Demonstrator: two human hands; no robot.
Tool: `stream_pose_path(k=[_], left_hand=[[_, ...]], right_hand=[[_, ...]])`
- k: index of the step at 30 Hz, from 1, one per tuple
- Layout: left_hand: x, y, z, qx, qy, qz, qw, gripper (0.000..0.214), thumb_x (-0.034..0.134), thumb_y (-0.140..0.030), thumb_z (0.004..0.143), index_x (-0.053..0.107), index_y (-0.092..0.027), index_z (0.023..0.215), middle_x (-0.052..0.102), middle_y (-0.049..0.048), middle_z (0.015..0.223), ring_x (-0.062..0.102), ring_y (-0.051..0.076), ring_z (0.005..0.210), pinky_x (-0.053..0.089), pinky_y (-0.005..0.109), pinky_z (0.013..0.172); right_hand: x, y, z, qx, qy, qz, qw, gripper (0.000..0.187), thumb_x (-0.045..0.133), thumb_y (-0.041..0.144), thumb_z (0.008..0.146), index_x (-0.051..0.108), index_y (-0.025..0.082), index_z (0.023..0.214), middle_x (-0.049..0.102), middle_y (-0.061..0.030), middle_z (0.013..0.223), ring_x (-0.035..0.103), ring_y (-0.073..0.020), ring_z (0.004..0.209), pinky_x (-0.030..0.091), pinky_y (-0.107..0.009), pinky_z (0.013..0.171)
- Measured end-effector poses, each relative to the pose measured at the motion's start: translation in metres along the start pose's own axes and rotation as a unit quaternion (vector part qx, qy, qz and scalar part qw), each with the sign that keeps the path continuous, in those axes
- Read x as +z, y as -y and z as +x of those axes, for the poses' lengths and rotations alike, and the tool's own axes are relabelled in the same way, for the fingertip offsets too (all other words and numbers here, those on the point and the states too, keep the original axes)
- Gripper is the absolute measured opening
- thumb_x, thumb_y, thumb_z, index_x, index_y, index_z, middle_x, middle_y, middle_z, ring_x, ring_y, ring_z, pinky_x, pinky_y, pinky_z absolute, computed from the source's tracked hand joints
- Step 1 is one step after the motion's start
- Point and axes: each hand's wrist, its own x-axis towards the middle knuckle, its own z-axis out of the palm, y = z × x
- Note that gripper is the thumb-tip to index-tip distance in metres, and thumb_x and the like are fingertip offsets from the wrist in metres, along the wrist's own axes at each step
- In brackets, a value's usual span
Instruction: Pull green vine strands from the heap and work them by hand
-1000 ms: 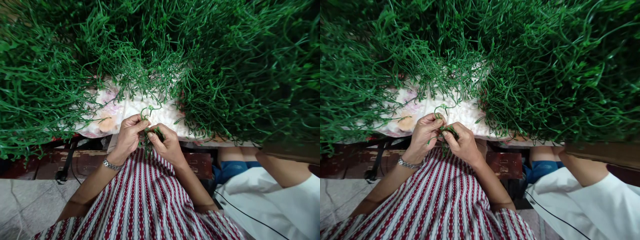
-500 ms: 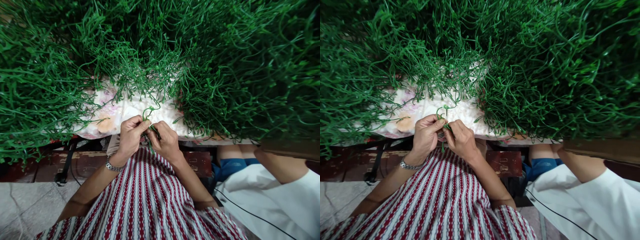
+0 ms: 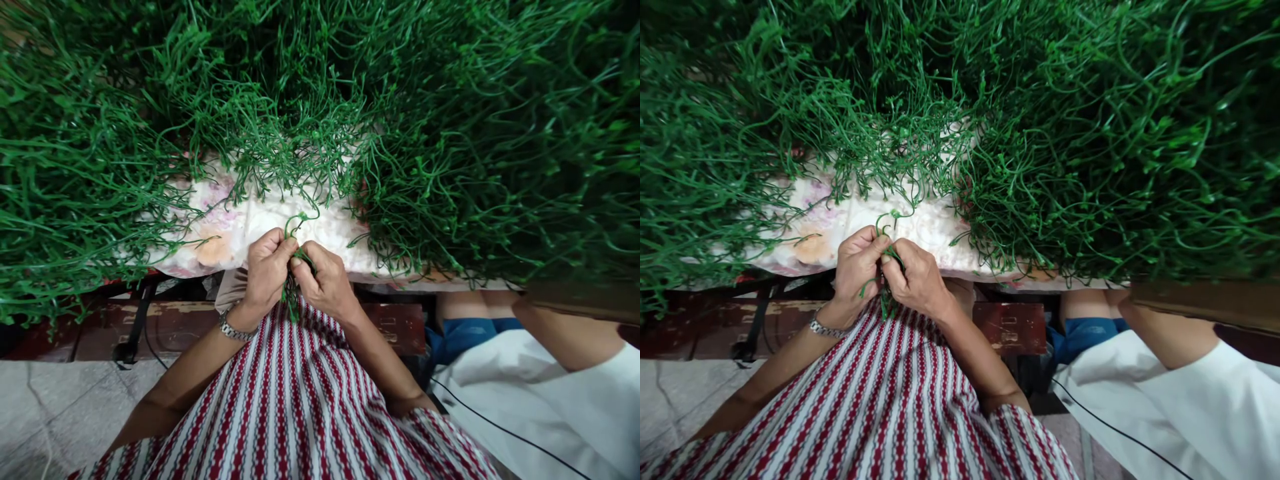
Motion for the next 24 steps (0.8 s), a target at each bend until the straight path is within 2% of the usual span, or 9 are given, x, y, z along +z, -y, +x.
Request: stream_pose_path(k=[10,12,15,20,24], left_hand=[[0.005,-0.006,-0.005,0.015,-0.012,0.025,0.999,0.028,0.06,-0.022,0.07,0.038,-0.017,0.055,0.033,-0.007,0.05,0.028,0.005,0.046,0.024,0.018,0.043],[0.004,-0.009,0.0,0.02,-0.022,0.026,0.999,0.026,0.059,-0.021,0.071,0.038,-0.017,0.056,0.034,-0.0071,0.048,0.03,0.005,0.043,0.024,0.018,0.041],[0.003,-0.016,0.005,0.011,-0.038,0.009,0.999,0.02,0.055,-0.023,0.076,0.041,-0.019,0.062,0.039,-0.0073,0.045,0.036,0.006,0.038,0.025,0.019,0.038],[0.0,-0.018,0.006,0.044,0.016,-0.013,0.999,0.021,0.061,-0.026,0.075,0.048,-0.017,0.062,0.047,-0.0051,0.051,0.043,0.005,0.044,0.034,0.017,0.042],[-0.008,-0.022,0.01,0.015,0.061,-0.071,0.995,0.017,0.063,-0.026,0.074,0.052,-0.016,0.065,0.054,-0.0029,0.059,0.051,0.008,0.05,0.043,0.019,0.047]], right_hand=[[0.003,-0.001,-0.004,0.028,0.001,0.029,0.999,0.017,0.038,0.017,0.085,0.038,0.019,0.068,0.038,0.0034,0.06,0.037,-0.0091,0.054,0.032,-0.023,0.054],[0.004,0.002,-0.007,0.003,0.013,0.055,0.998,0.015,0.037,0.016,0.085,0.041,0.018,0.071,0.044,0.0015,0.064,0.043,-0.0102,0.058,0.037,-0.024,0.057],[0.0,0.004,-0.011,-0.05,0.045,0.12,0.991,0.013,0.036,0.014,0.085,0.046,0.017,0.077,0.055,-0.0049,0.081,0.054,-0.0137,0.077,0.044,-0.028,0.068],[-0.026,-0.005,-0.011,0.02,-0.002,0.112,0.993,0.013,0.038,0.022,0.091,0.049,0.018,0.087,0.056,-0.0036,0.082,0.053,-0.0113,0.069,0.044,-0.025,0.064],[-0.035,-0.01,-0.007,0.041,0.017,0.044,0.998,0.015,0.041,0.025,0.091,0.05,0.017,0.082,0.052,-0.0006,0.071,0.049,-0.0103,0.062,0.039,-0.023,0.06]])
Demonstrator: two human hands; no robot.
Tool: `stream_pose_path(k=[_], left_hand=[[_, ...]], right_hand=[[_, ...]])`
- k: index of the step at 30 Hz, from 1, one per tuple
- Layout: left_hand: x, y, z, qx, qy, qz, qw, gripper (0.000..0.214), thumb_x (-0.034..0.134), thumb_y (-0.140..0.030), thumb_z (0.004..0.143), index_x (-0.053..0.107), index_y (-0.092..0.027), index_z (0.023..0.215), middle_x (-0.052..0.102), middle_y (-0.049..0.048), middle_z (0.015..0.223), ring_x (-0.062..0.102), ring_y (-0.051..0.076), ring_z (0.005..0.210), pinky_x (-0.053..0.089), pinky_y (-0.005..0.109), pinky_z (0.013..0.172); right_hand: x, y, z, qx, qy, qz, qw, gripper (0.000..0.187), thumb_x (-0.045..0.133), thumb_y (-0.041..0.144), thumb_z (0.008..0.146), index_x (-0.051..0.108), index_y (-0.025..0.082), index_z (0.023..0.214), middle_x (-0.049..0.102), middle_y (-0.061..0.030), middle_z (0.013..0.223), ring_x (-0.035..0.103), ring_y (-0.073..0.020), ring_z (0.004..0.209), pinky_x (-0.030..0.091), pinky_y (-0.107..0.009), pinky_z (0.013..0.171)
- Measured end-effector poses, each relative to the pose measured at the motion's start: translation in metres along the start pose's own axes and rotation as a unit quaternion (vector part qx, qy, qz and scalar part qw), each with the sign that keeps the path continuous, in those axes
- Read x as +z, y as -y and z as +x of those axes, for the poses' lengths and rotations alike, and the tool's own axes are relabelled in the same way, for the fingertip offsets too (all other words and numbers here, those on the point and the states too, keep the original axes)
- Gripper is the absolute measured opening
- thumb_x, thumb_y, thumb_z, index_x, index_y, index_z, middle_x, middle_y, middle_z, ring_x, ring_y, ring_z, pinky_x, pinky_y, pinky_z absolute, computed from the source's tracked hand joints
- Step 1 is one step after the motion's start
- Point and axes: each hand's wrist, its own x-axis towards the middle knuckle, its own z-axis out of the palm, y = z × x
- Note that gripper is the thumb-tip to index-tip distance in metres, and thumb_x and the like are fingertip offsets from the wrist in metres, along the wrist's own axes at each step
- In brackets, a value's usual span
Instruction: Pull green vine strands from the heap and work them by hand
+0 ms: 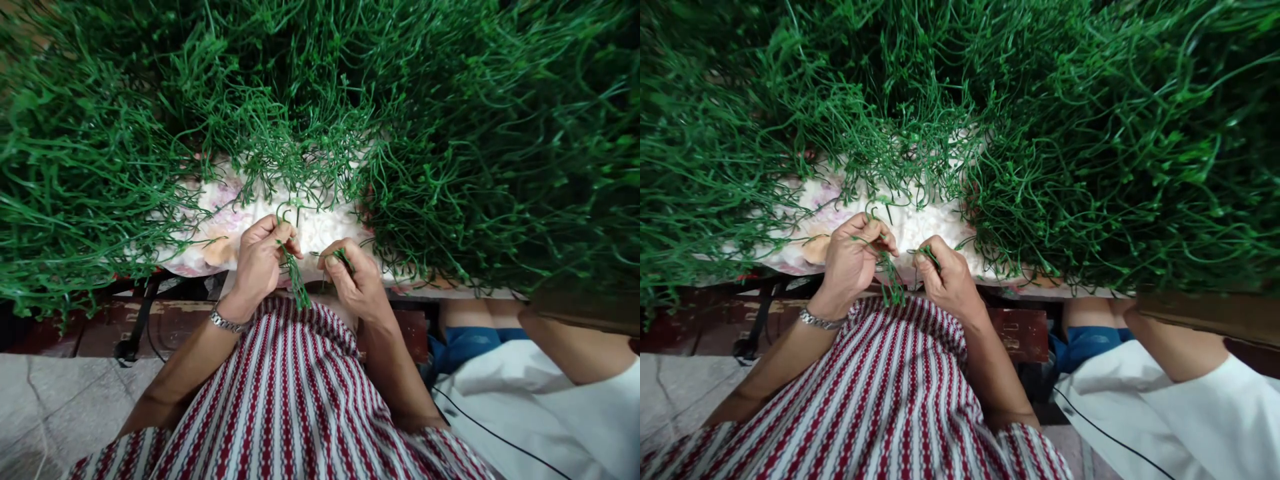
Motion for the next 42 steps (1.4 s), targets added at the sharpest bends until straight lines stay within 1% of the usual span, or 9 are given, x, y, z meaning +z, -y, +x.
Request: stream_pose_path(k=[5,10,16,21,27,31,35,39,42], left_hand=[[-0.003,-0.005,0.001,-0.034,0.013,-0.026,0.999,0.014,0.064,-0.023,0.072,0.054,-0.015,0.065,0.054,-0.0027,0.062,0.052,0.008,0.051,0.048,0.023,0.05],[0.003,0.001,0.002,-0.042,-0.004,-0.027,0.999,0.014,0.066,-0.022,0.069,0.055,-0.014,0.063,0.056,-0.0019,0.062,0.052,0.008,0.052,0.044,0.02,0.051],[0.009,0.005,0.004,-0.032,-0.009,-0.016,0.999,0.014,0.066,-0.019,0.067,0.056,-0.015,0.059,0.055,-0.0032,0.056,0.048,0.006,0.052,0.039,0.017,0.051],[0.008,0.003,0.002,-0.033,-0.023,-0.002,0.999,0.017,0.069,-0.022,0.065,0.055,-0.015,0.058,0.054,-0.003,0.056,0.049,0.007,0.051,0.04,0.018,0.05],[0.01,0.003,-0.001,-0.027,-0.033,0.015,0.999,0.019,0.069,-0.022,0.066,0.055,-0.014,0.056,0.055,-0.0031,0.056,0.051,0.006,0.052,0.041,0.017,0.052],[0.013,0.003,-0.003,-0.015,-0.037,0.016,0.999,0.016,0.069,-0.022,0.065,0.056,-0.015,0.058,0.055,-0.0032,0.058,0.052,0.007,0.056,0.042,0.018,0.056],[0.015,0.002,-0.006,0.003,-0.042,0.022,0.999,0.018,0.07,-0.023,0.065,0.056,-0.015,0.057,0.054,-0.0033,0.057,0.05,0.007,0.058,0.039,0.017,0.056],[0.009,-0.007,-0.006,-0.01,0.004,0.064,0.998,0.016,0.072,-0.025,0.064,0.061,-0.014,0.06,0.057,-0.0015,0.058,0.052,0.008,0.057,0.04,0.018,0.056],[-0.003,-0.015,-0.004,-0.02,0.048,0.123,0.991,0.017,0.071,-0.026,0.067,0.068,-0.014,0.077,0.063,0.0021,0.066,0.056,0.01,0.061,0.043,0.02,0.058]], right_hand=[[0.007,-0.003,0.005,-0.028,-0.039,-0.08,0.996,0.011,0.042,0.023,0.09,0.05,0.017,0.084,0.051,-0.0004,0.07,0.047,-0.0108,0.063,0.038,-0.023,0.061],[0.011,-0.005,0.016,-0.083,-0.085,-0.127,0.985,0.011,0.044,0.021,0.089,0.053,0.017,0.084,0.054,-0.0044,0.076,0.051,-0.0148,0.073,0.04,-0.027,0.068],[0.018,0.001,0.025,-0.105,-0.117,0.002,0.988,0.011,0.048,0.025,0.088,0.056,0.017,0.084,0.059,-0.0051,0.085,0.055,-0.0153,0.084,0.043,-0.03,0.077],[0.017,0.001,0.02,0.008,-0.123,0.104,0.987,0.018,0.041,0.033,0.092,0.051,0.019,0.084,0.059,-0.0023,0.081,0.048,-0.0093,0.059,0.04,-0.024,0.057],[0.009,-0.001,0.02,0.036,-0.078,0.138,0.987,0.023,0.045,0.038,0.089,0.048,0.018,0.078,0.045,0.0027,0.062,0.04,-0.0084,0.053,0.033,-0.021,0.05],[0.008,0.005,0.019,0.063,-0.016,0.031,0.997,0.029,0.047,0.041,0.088,0.05,0.016,0.073,0.042,0.0026,0.062,0.038,-0.0084,0.057,0.031,-0.02,0.052],[0.007,0.012,0.015,0.078,0.079,-0.086,0.99,0.021,0.056,0.035,0.082,0.056,0.016,0.076,0.047,0.0043,0.059,0.038,-0.0073,0.054,0.026,-0.02,0.051],[0.003,0.014,0.012,0.055,0.134,-0.134,0.98,0.008,0.054,0.021,0.08,0.057,0.016,0.075,0.046,0.0052,0.056,0.037,-0.0068,0.051,0.024,-0.02,0.051],[-0.001,0.012,0.011,0.048,0.143,-0.115,0.982,0.013,0.051,0.025,0.084,0.053,0.015,0.075,0.047,0.0046,0.059,0.039,-0.0067,0.053,0.025,-0.02,0.052]])
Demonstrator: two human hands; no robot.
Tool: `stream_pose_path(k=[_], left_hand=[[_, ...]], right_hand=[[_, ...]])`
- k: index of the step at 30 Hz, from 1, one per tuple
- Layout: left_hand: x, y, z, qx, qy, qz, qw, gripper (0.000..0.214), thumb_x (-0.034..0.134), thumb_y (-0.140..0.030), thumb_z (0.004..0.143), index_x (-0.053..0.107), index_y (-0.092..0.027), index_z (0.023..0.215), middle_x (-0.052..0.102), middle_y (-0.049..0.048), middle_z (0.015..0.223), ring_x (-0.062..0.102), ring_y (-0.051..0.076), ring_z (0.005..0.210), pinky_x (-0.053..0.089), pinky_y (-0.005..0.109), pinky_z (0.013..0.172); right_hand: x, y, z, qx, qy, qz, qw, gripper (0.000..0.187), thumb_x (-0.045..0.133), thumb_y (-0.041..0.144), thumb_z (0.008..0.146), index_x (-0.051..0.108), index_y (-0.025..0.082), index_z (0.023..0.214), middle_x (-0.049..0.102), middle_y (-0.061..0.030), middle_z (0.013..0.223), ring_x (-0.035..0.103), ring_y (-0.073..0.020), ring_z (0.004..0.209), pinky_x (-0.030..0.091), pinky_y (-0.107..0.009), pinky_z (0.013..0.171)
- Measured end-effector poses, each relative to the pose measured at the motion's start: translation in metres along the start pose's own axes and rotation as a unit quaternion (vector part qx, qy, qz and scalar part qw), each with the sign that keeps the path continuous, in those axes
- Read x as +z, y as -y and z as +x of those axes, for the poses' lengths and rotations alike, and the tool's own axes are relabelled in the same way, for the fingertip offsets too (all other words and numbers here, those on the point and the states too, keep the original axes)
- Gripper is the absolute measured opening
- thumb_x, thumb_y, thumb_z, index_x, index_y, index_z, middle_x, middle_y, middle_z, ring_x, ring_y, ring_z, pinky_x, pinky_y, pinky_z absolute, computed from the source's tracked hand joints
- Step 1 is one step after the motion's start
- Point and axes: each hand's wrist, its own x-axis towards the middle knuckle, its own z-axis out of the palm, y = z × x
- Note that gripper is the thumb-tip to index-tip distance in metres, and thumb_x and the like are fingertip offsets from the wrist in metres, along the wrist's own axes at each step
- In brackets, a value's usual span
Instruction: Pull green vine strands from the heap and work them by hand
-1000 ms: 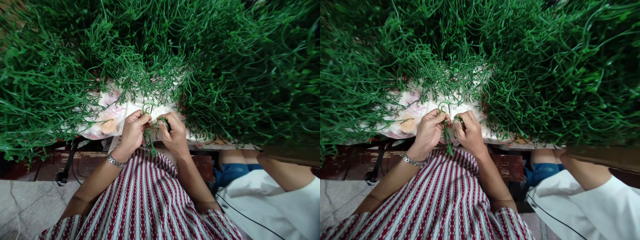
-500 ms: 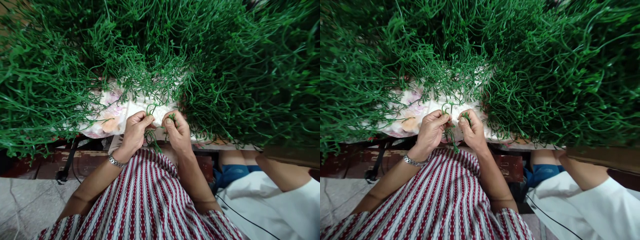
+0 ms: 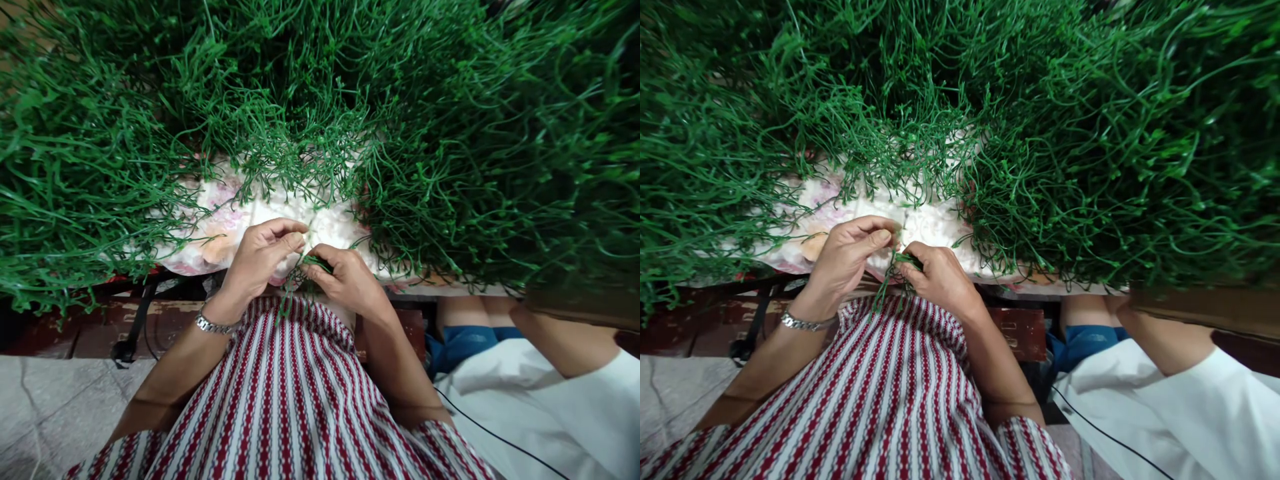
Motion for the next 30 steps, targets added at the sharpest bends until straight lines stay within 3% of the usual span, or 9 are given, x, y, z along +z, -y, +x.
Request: stream_pose_path(k=[3,7,14,17,22,30], left_hand=[[-0.012,0.0,-0.005,-0.005,0.032,0.043,0.999,0.023,0.071,-0.026,0.068,0.068,-0.015,0.088,0.066,0.0042,0.076,0.059,0.012,0.067,0.046,0.022,0.063],[-0.016,0.008,-0.018,-0.022,0.081,0.133,0.988,0.012,0.07,-0.016,0.064,0.067,-0.016,0.075,0.063,0.0013,0.069,0.056,0.011,0.061,0.043,0.02,0.058],[-0.015,0.012,-0.024,0.042,0.006,0.136,0.99,0.009,0.06,-0.013,0.071,0.053,-0.017,0.066,0.046,-0.0034,0.061,0.041,0.008,0.054,0.033,0.017,0.047],[-0.013,0.013,-0.024,0.056,0.002,0.162,0.985,0.009,0.057,-0.014,0.074,0.051,-0.017,0.068,0.045,-0.0031,0.065,0.04,0.007,0.054,0.032,0.018,0.047],[-0.008,0.016,-0.026,0.085,-0.02,0.192,0.978,0.01,0.053,-0.014,0.076,0.048,-0.017,0.068,0.042,-0.0038,0.065,0.038,0.007,0.054,0.032,0.019,0.05],[-0.02,0.006,-0.025,0.049,0.069,0.214,0.973,0.007,0.051,-0.012,0.075,0.049,-0.016,0.07,0.047,-0.0026,0.068,0.042,0.008,0.059,0.033,0.019,0.055]], right_hand=[[-0.002,-0.004,-0.001,-0.007,-0.002,0.046,0.999,0.021,0.049,0.031,0.086,0.051,0.015,0.072,0.045,0.0043,0.059,0.039,-0.007,0.055,0.026,-0.02,0.053],[0.0,-0.007,0.002,-0.005,-0.008,0.109,0.994,0.026,0.05,0.034,0.086,0.049,0.015,0.068,0.042,0.0041,0.059,0.039,-0.0074,0.057,0.028,-0.019,0.053],[0.001,-0.004,0.005,-0.006,-0.076,0.235,0.969,0.026,0.05,0.035,0.087,0.056,0.014,0.074,0.052,0.0006,0.067,0.047,-0.0092,0.063,0.037,-0.02,0.058],[0.005,-0.002,0.004,-0.001,-0.062,0.263,0.963,0.022,0.054,0.035,0.085,0.06,0.013,0.081,0.055,0.0005,0.07,0.048,-0.0086,0.064,0.038,-0.019,0.059],[0.019,0.001,0.003,0.019,-0.044,0.263,0.964,0.017,0.063,0.029,0.078,0.059,0.013,0.084,0.054,0.0026,0.067,0.048,-0.0074,0.062,0.037,-0.017,0.057],[0.012,0.002,0.003,-0.015,-0.02,0.226,0.974,0.006,0.059,0.017,0.078,0.062,0.012,0.079,0.059,0.0022,0.068,0.05,-0.0068,0.062,0.039,-0.016,0.058]])
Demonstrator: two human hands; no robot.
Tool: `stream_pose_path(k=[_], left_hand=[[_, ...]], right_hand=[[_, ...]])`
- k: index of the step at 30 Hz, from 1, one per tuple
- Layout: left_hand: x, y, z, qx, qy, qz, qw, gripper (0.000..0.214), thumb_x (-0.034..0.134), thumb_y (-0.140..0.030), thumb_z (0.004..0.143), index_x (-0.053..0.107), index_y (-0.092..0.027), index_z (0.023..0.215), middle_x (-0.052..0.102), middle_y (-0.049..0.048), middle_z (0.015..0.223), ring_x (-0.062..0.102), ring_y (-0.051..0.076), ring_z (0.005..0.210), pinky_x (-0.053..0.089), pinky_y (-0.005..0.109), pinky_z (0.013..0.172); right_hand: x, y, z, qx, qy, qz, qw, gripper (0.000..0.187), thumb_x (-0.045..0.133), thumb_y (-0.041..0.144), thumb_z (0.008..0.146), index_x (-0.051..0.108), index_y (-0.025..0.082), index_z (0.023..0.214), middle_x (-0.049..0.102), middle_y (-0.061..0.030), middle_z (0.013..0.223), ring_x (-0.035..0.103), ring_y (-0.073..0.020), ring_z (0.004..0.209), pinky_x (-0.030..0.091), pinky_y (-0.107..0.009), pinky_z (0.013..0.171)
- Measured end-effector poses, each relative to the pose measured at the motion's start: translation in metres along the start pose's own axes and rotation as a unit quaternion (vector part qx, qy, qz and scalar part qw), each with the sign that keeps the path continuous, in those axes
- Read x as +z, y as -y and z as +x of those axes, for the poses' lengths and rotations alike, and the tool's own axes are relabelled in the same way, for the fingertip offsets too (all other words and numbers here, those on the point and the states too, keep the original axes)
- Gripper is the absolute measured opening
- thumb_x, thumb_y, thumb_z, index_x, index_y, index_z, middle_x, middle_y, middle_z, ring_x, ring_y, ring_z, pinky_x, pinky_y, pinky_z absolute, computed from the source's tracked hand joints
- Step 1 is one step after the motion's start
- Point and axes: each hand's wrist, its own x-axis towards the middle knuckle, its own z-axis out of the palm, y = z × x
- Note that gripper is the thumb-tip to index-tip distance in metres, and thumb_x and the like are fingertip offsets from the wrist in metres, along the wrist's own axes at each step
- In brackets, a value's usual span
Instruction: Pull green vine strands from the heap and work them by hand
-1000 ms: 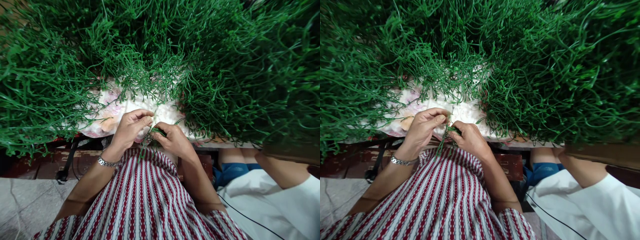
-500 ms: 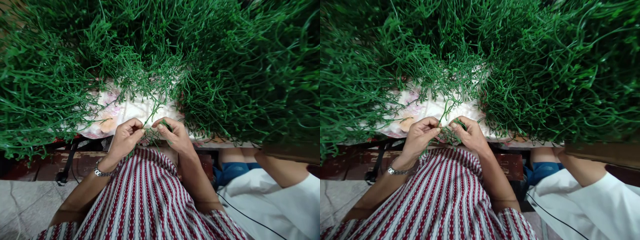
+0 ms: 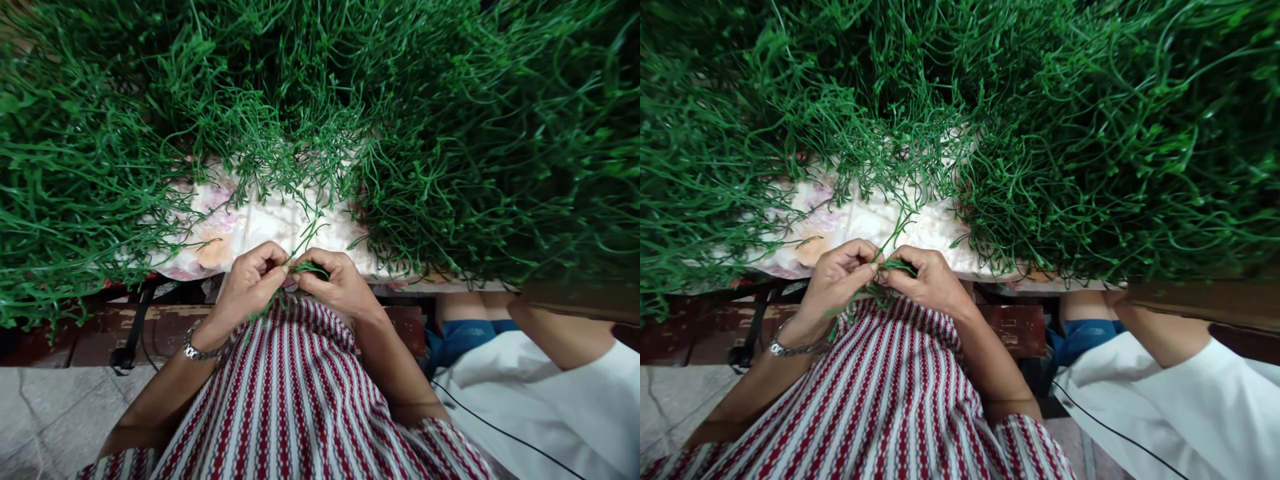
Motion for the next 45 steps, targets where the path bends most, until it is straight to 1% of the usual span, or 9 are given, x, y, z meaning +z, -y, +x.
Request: stream_pose_path(k=[7,15,21,24,28,31,35,39,45], left_hand=[[-0.005,0.0,0.001,-0.041,0.095,0.004,0.995,0.009,0.054,-0.022,0.078,0.047,-0.016,0.075,0.04,-0.0052,0.064,0.037,0.007,0.057,0.029,0.017,0.051],[-0.016,0.004,0.005,-0.045,0.196,0.122,0.972,0.024,0.047,-0.025,0.083,0.048,-0.014,0.062,0.035,-0.0042,0.06,0.035,0.008,0.059,0.027,0.019,0.053],[-0.015,0.002,0.004,-0.064,0.184,0.064,0.979,0.027,0.05,-0.023,0.08,0.044,-0.014,0.056,0.032,-0.0047,0.055,0.031,0.007,0.055,0.023,0.019,0.049],[-0.017,-0.001,0.005,-0.085,0.243,0.024,0.966,0.024,0.054,-0.023,0.076,0.05,-0.013,0.054,0.034,-0.0042,0.053,0.031,0.007,0.054,0.023,0.021,0.049],[-0.022,-0.003,0.005,-0.128,0.314,-0.125,0.933,0.026,0.067,-0.028,0.066,0.056,-0.012,0.049,0.039,-0.0031,0.047,0.031,0.007,0.048,0.024,0.022,0.046],[-0.025,-0.002,0.002,-0.159,0.25,-0.225,0.928,0.022,0.071,-0.032,0.063,0.064,-0.012,0.058,0.048,-0.001,0.048,0.035,0.006,0.042,0.025,0.021,0.04],[-0.022,-0.001,0.001,-0.182,0.149,-0.247,0.94,0.023,0.073,-0.034,0.064,0.064,-0.013,0.061,0.054,-0.0004,0.051,0.038,0.005,0.038,0.028,0.019,0.038],[-0.014,0.003,0.004,-0.116,0.04,-0.169,0.978,0.027,0.071,-0.036,0.067,0.059,-0.013,0.059,0.051,-0.0012,0.052,0.04,0.006,0.044,0.03,0.02,0.042],[0.006,0.004,0.002,0.001,-0.066,-0.013,0.998,0.023,0.056,-0.032,0.082,0.052,-0.016,0.065,0.045,-0.0037,0.057,0.041,0.008,0.052,0.033,0.021,0.05]], right_hand=[[-0.008,0.002,0.0,-0.041,0.049,-0.086,0.994,0.012,0.056,0.023,0.083,0.061,0.012,0.082,0.06,0.0003,0.071,0.052,-0.0083,0.065,0.036,-0.018,0.061],[-0.009,0.003,0.0,-0.1,0.122,-0.287,0.945,0.012,0.05,0.022,0.085,0.049,0.015,0.075,0.05,0.0003,0.067,0.042,-0.0098,0.062,0.027,-0.021,0.058],[-0.005,-0.003,-0.001,-0.104,0.135,-0.24,0.956,0.022,0.043,0.027,0.089,0.048,0.015,0.072,0.048,0.001,0.062,0.04,-0.0082,0.056,0.027,-0.021,0.055],[-0.007,-0.004,-0.001,-0.132,0.178,-0.18,0.958,0.025,0.042,0.027,0.09,0.051,0.014,0.07,0.05,-0.0005,0.064,0.044,-0.009,0.059,0.031,-0.021,0.057],[-0.013,-0.006,-0.001,-0.148,0.258,0.019,0.955,0.031,0.044,0.039,0.089,0.053,0.014,0.071,0.052,-0.0009,0.065,0.045,-0.008,0.058,0.036,-0.02,0.057],[-0.016,-0.009,-0.001,-0.112,0.262,0.131,0.95,0.036,0.047,0.044,0.088,0.054,0.012,0.076,0.052,-0.0012,0.065,0.047,-0.0075,0.057,0.038,-0.02,0.055],[-0.02,-0.009,0.001,-0.105,0.158,0.132,0.973,0.032,0.047,0.043,0.088,0.052,0.014,0.077,0.051,-0.0026,0.071,0.049,-0.0111,0.067,0.04,-0.024,0.063],[-0.016,-0.004,0.001,-0.121,0.064,0.088,0.987,0.03,0.042,0.041,0.09,0.05,0.016,0.075,0.052,-0.0088,0.093,0.049,-0.0176,0.093,0.041,-0.031,0.079],[0.013,-0.002,-0.002,0.018,0.017,0.088,0.996,0.024,0.039,0.039,0.092,0.046,0.017,0.088,0.045,0.0014,0.069,0.042,-0.0093,0.062,0.038,-0.022,0.06]])
